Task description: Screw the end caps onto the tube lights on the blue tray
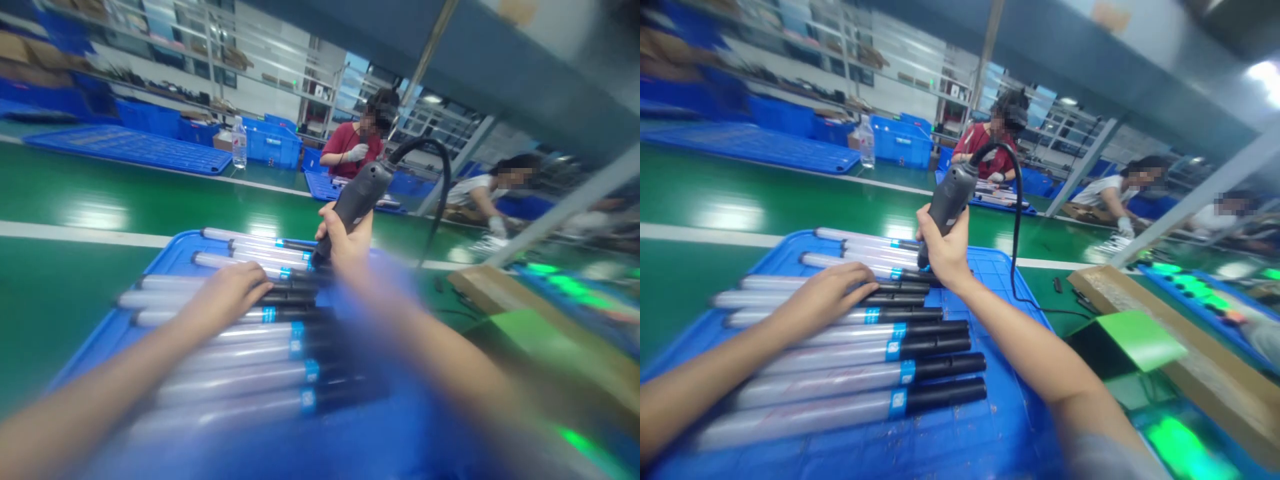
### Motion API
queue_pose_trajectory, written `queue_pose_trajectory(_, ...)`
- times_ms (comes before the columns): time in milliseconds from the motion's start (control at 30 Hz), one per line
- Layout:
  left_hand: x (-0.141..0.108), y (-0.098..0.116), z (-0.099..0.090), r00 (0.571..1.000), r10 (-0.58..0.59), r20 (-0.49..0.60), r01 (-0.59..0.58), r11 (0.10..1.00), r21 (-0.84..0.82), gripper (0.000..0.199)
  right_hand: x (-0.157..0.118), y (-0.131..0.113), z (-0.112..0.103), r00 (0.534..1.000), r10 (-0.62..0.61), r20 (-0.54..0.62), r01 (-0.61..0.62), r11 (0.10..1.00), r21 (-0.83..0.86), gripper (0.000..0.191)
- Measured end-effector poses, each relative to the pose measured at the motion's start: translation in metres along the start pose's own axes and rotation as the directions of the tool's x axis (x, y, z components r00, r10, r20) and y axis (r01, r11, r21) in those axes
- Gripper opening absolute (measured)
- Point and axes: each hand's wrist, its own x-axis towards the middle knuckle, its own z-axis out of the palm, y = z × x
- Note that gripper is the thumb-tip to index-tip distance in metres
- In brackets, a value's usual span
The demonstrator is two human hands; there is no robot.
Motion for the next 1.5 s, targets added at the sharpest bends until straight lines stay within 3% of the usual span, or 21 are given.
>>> queue_pose_trajectory(200,0.008,0.0,-0.008,0.999,0.025,-0.028,-0.024,0.999,0.036,0.057,-0.003,-0.012,-0.048,0.996,0.052,-0.069,-0.063,0.985,-0.158,0.032)
queue_pose_trajectory(333,0.024,0.003,-0.004,0.994,0.008,0.107,-0.034,0.969,0.243,0.061,-0.009,-0.022,-0.056,0.994,0.086,-0.07,-0.097,0.979,-0.178,0.029)
queue_pose_trajectory(400,0.028,0.004,0.001,0.988,0.0,0.151,-0.05,0.944,0.327,0.06,-0.011,-0.024,-0.056,0.993,0.099,-0.067,-0.109,0.98,-0.165,0.03)
queue_pose_trajectory(500,0.025,0.004,0.006,0.993,0.025,0.117,-0.069,0.919,0.387,0.057,-0.013,-0.021,-0.053,0.996,0.079,-0.038,-0.082,0.991,-0.107,0.031)
queue_pose_trajectory(733,0.017,-0.003,0.008,0.993,0.095,0.068,-0.109,0.962,0.251,0.05,-0.012,0.0,-0.033,1.0,0.026,-0.003,-0.026,1.0,-0.008,0.029)
queue_pose_trajectory(967,0.017,0.001,0.01,0.984,0.165,0.064,-0.177,0.92,0.351,0.05,-0.009,0.022,-0.008,0.998,0.052,0.028,-0.053,0.998,0.021,0.034)
queue_pose_trajectory(1500,0.015,0.004,0.01,0.98,0.19,0.052,-0.196,0.912,0.361,0.048,-0.011,0.03,-0.002,0.997,0.067,0.027,-0.067,0.997,0.03,0.037)
